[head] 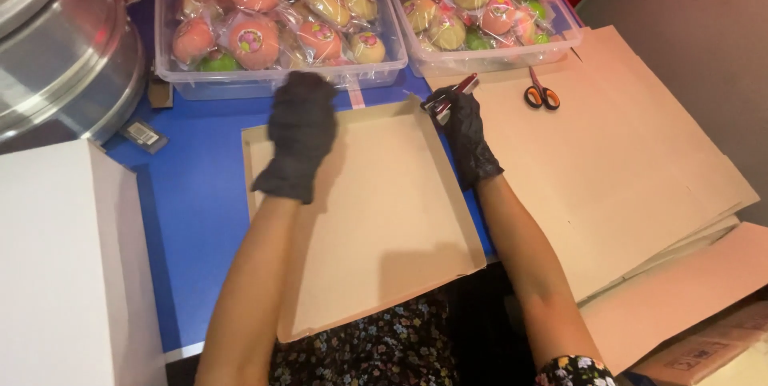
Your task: Assembling a cardboard pastry box by folding the sides and stapling the corners to secure them.
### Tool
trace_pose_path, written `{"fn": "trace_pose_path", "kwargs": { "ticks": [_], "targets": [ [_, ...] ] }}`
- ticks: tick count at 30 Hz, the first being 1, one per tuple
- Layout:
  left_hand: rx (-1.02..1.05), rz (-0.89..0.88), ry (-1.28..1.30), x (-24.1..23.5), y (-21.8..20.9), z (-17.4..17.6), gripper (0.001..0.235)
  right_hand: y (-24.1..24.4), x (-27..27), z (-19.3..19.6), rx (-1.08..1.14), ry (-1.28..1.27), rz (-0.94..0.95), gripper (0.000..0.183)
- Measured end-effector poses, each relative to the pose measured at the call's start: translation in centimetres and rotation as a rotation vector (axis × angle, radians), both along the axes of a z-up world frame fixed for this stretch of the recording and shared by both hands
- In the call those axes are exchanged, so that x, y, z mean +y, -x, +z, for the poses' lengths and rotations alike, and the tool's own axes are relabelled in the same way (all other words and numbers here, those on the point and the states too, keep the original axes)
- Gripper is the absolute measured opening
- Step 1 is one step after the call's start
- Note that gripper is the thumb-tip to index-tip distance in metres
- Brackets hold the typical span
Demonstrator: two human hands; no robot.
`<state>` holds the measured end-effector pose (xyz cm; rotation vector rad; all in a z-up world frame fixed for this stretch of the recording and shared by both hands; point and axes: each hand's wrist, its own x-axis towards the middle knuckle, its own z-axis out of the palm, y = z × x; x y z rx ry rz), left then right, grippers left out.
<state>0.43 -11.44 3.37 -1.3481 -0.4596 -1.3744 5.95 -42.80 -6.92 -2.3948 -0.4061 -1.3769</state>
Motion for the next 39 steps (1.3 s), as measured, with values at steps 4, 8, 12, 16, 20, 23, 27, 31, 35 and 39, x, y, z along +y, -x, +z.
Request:
{"fn": "trace_pose_path", "kwargs": {
  "ticks": [4, 8, 12, 16, 20, 23, 27, 31, 35, 39],
  "targets": [
    [0.425, -0.838, 0.549, -8.5, -4.0, -7.7, 0.022, -1.1, 1.5, -0.3, 0.478, -0.696, 0.207, 0.019],
    [0.892, -1.058, 1.217, -9.7, -0.8, -8.0, 0.052, 0.3, 2.4, 3.7, 0.987, -0.999, 0.041, 0.022],
    [0.992, -1.175, 1.238, -8.7, -1.2, -8.7, 0.034, 2.9, 4.1, 4.9, 0.803, -1.056, 0.298, 0.028],
    [0.965, -1.112, 0.965, -8.5, -1.6, -9.4, 0.023, 4.1, 5.8, 6.7, 0.91, -0.788, 0.263, 0.043],
    [1.035, -1.171, 0.723, -8.8, -2.2, -9.9, 0.024, 3.6, 5.7, 6.5, 0.921, -0.555, 0.189, 0.038],
    [1.193, -1.098, 0.764, -9.2, -4.5, -13.4, 0.027, 4.0, 5.4, 6.4, 0.919, -0.524, 0.227, 0.04],
    [1.269, -1.118, 0.816, -8.3, -4.3, -12.8, 0.031, 3.2, 3.7, 5.5, 0.959, -0.554, 0.265, 0.049],
    [1.3, -1.195, 0.909, -7.8, -3.5, -11.7, 0.028, 1.5, 1.9, 1.9, 0.992, -0.689, 0.174, 0.033],
    [1.335, -1.228, 0.961, -8.0, -3.8, -10.7, 0.017, 6.8, 7.4, 11.9, 1.025, -0.457, 0.148, 0.04],
    [1.21, -1.243, 0.868, -8.0, -3.2, -11.0, 0.023, 4.3, 5.6, 7.3, 1.084, -0.321, 0.125, 0.032]
  ]
}}
